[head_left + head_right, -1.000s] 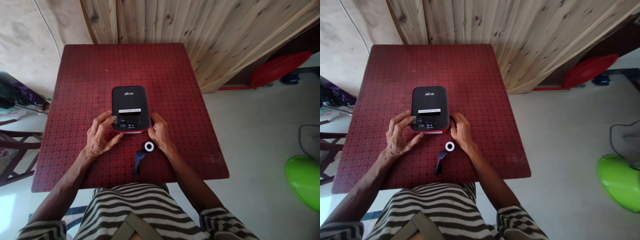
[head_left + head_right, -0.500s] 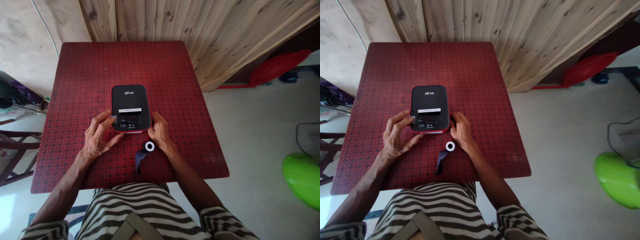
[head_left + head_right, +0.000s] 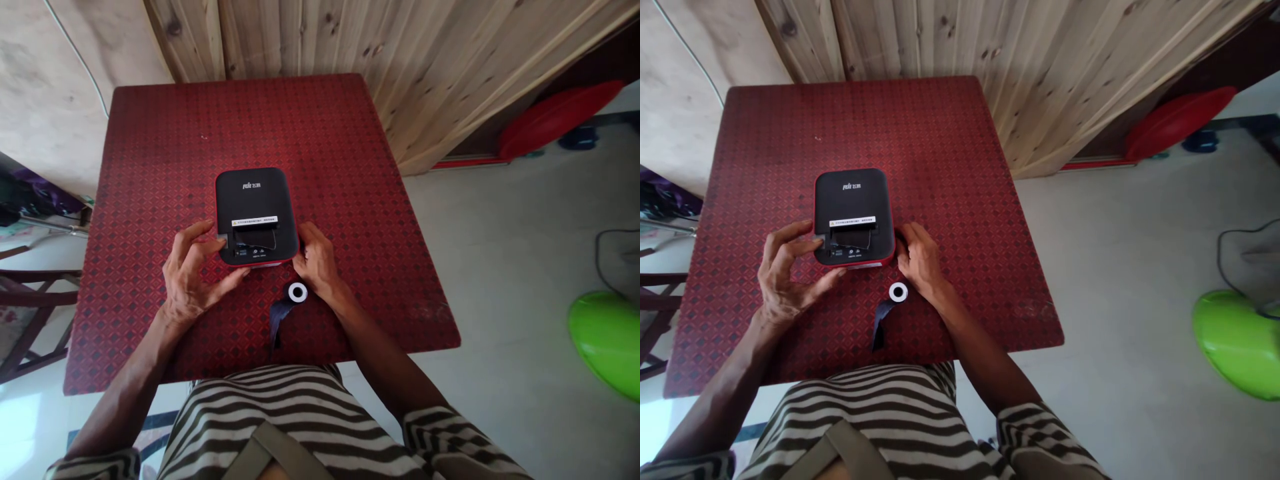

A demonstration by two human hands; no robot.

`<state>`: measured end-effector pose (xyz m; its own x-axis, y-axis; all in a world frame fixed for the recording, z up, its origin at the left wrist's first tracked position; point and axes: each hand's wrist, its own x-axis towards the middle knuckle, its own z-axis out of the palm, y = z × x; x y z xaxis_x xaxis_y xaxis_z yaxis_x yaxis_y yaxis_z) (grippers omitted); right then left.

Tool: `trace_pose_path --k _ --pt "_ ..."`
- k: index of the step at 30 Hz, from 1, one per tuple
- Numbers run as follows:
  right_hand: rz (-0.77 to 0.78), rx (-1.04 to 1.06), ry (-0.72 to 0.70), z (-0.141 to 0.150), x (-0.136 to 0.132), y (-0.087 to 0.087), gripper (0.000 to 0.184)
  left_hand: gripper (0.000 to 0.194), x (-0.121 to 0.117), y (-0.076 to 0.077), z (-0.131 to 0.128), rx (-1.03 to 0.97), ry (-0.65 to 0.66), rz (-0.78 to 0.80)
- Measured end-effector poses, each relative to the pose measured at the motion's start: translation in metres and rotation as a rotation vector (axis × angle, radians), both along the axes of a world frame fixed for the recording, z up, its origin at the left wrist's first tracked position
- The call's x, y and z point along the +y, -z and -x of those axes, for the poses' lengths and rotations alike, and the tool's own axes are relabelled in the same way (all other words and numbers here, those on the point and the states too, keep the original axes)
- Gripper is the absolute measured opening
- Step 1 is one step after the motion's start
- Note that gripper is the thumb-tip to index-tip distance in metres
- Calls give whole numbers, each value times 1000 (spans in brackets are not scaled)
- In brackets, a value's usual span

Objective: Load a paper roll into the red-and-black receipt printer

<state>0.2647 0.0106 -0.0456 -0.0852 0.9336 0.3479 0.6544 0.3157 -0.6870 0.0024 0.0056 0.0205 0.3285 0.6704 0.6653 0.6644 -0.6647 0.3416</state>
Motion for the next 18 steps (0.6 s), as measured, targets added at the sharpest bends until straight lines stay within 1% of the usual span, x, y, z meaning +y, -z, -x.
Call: trace_pose_path --k 6,10,12,14,15,17,18 --pt "22 -8 24 1 0 -1 12 52 3 0 -3 -49 10 73" --pt "28 -3 30 3 1 0 17 49 3 4 -3 -50 4 78" --pt "27 15 17 1 1 -3 18 48 3 7 -3 -56 4 63" --pt "-5 60 41 -3 -2 -14 18 48 2 8 -4 -65 6 45" --pt "-43 77 74 -6 -4 -23 18 48 1 9 -4 -68 8 38" --pt "-146 68 135 -9 -6 -48 19 49 0 9 -4 -75 14 33" --pt "-198 38 134 -8 -6 -62 19 50 -1 9 -5 -77 21 29"
